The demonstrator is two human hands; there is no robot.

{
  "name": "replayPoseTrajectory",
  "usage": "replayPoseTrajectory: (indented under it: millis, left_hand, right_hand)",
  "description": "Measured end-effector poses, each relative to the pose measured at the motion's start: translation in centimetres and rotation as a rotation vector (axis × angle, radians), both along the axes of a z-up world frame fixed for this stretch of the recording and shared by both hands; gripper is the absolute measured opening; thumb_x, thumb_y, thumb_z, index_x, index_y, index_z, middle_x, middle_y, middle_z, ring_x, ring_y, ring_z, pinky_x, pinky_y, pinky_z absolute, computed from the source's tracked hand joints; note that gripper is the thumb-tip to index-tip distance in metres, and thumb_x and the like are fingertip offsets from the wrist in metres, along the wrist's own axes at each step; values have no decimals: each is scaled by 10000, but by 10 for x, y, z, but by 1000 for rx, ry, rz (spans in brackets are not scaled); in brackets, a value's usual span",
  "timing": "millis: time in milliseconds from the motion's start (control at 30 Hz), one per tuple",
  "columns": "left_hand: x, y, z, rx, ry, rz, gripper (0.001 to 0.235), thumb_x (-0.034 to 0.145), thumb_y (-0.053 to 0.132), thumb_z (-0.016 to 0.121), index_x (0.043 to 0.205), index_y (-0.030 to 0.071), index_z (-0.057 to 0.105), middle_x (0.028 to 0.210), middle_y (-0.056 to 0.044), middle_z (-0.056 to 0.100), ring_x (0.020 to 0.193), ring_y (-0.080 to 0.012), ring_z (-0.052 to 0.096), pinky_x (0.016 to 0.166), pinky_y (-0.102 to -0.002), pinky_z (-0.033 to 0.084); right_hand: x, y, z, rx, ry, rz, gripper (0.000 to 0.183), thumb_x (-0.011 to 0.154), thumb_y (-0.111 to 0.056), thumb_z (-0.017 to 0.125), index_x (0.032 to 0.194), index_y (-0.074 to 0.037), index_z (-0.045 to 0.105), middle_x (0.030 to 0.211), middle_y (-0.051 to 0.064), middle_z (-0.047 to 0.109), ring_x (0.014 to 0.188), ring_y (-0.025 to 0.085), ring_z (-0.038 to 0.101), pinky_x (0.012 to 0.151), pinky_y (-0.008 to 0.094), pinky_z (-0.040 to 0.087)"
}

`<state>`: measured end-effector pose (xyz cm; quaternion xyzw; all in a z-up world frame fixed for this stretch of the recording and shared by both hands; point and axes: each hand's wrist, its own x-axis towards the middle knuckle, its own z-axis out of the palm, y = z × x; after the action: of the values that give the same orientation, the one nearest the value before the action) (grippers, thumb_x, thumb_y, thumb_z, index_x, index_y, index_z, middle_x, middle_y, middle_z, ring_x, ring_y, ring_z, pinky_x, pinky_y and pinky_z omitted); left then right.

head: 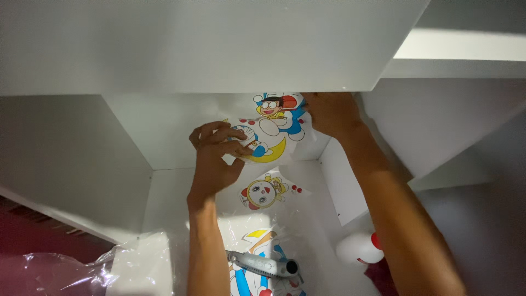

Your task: The person applies a Doraemon sticker to the inside of a white cabinet shelf, smoothing it with their hands. They then use a utility knife to trim the excess backing paper around the sticker's edges.

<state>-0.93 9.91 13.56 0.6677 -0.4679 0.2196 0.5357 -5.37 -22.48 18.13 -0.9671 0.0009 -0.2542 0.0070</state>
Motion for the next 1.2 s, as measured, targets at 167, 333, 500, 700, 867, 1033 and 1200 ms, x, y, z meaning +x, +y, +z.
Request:
replayPoseTrajectory:
  millis: [167, 333, 500, 700, 867, 1033, 1200]
  left_hand:
    - [7, -4, -9, 20, -49, 78, 287, 717, 37, 801, 765, 319, 784, 1006, 75, 725, 1221, -214, 538, 1140, -461, 186]
    - [8, -6, -11, 8, -44, 62, 298, 709, 34, 817, 802, 316, 787, 1025, 63, 729, 1223, -227, 539, 1155, -494, 150]
    - [9, -6, -13, 30, -58, 100, 300, 702, 40, 792, 783, 330, 792, 997, 89, 725, 1252, -199, 525, 1159, -479, 136]
    - [10, -6, -12, 27, -90, 104, 285, 734, 70, 823, 801, 345, 782, 976, 84, 726, 1238, -198, 539, 1150, -479, 139]
    - [4, -5, -7, 8, -37, 62, 265, 764, 41, 795, 776, 306, 791, 937, 73, 722, 1217, -206, 536, 1164, -482, 161]
    - [3, -6, -4, 18, -38, 98, 266, 747, 50, 813, 773, 314, 792, 916, 82, 729, 1207, -192, 551, 1153, -486, 154]
    - [5, -6, -7, 15, -58, 102, 318, 702, 19, 816, 769, 329, 794, 904, 91, 726, 1206, -193, 553, 1151, -496, 161]
  right_hand:
    - [-1, 1, -2, -71, -10, -18, 333, 907, -543, 642, 745, -274, 533, 733, -126, 487, 610, 87, 459, 575, 310, 354]
    - [-1, 1, -1, -141, -19, -34, 345, 936, -528, 613, 725, -275, 509, 709, -130, 464, 588, 82, 442, 561, 312, 343]
    - [1, 3, 0, -238, -33, -55, 373, 976, -508, 575, 699, -278, 478, 678, -136, 433, 558, 75, 419, 541, 316, 328]
    - [0, 3, 1, -332, -46, -78, 410, 1015, -488, 536, 673, -280, 447, 647, -143, 403, 528, 69, 396, 522, 319, 313]
    - [-1, 6, 8, -376, -81, -40, 438, 1040, -475, 515, 673, -264, 399, 631, -128, 375, 517, 70, 369, 508, 313, 286]
    - [-14, 21, 28, -260, 29, 42, 369, 1085, -421, 487, 780, -240, 384, 619, -90, 396, 500, 80, 339, 488, 302, 279]
    - [-12, 14, 24, -202, 8, 118, 336, 1077, -478, 538, 874, -219, 472, 687, -91, 490, 549, 91, 438, 508, 306, 330]
